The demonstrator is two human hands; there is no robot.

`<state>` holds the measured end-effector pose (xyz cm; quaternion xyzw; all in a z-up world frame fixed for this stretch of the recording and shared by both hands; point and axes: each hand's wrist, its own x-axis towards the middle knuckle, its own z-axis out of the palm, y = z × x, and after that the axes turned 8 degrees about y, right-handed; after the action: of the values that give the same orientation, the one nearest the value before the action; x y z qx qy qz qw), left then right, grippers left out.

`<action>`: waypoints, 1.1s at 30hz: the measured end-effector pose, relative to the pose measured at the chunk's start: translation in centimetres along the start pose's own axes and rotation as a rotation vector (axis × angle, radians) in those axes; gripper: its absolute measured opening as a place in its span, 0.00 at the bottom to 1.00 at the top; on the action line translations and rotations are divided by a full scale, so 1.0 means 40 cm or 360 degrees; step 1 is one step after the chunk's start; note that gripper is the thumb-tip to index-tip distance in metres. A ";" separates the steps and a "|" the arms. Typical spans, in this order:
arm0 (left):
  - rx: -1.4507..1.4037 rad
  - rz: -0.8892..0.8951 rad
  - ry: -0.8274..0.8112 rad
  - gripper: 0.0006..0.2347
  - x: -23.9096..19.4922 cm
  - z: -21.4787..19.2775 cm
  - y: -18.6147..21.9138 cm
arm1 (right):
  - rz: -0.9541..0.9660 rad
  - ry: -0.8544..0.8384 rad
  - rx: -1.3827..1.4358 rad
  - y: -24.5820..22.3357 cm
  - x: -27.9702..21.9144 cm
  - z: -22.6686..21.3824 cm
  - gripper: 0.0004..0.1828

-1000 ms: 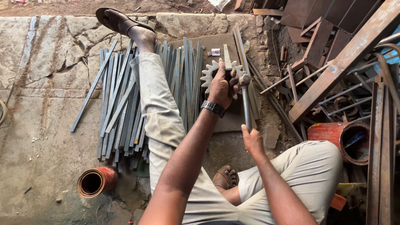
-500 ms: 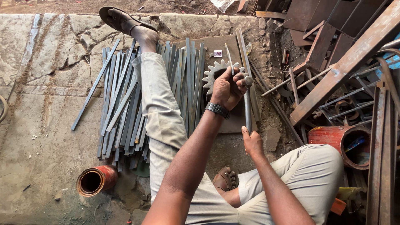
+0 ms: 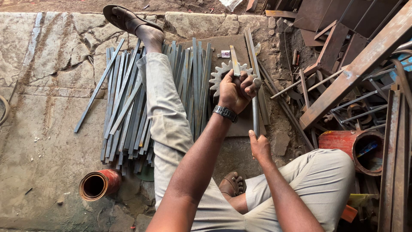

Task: The person holds a metal bar against the teeth of a large metal gear while using a hammer to strike it repeatedly, working around the circumference of the gear.

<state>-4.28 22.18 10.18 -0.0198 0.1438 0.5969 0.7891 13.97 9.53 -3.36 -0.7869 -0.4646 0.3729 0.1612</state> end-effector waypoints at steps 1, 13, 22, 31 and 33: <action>-0.0014 0.0004 0.0032 0.23 0.000 0.002 0.001 | 0.0000 -0.0001 -0.0001 0.001 0.001 0.000 0.32; 0.0338 -0.0123 0.0488 0.19 0.035 -0.070 0.041 | 0.0008 0.0003 0.0063 -0.030 -0.028 -0.024 0.33; 0.2620 0.0449 0.1231 0.32 -0.009 -0.642 -0.139 | -0.0391 0.0398 -0.0073 -0.014 -0.012 -0.040 0.30; 0.2697 0.0155 0.1491 0.32 -0.298 -0.588 -0.286 | -0.0483 0.0177 0.0699 -0.127 -0.091 -0.143 0.28; 0.2710 0.0193 0.1506 0.31 -0.316 -0.582 -0.293 | -0.0972 0.0455 0.0738 -0.147 -0.088 -0.156 0.29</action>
<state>-1.00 2.26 -10.59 0.3267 0.8297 0.2634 0.3681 13.93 10.14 5.90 -0.5995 -0.5534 0.2895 0.5005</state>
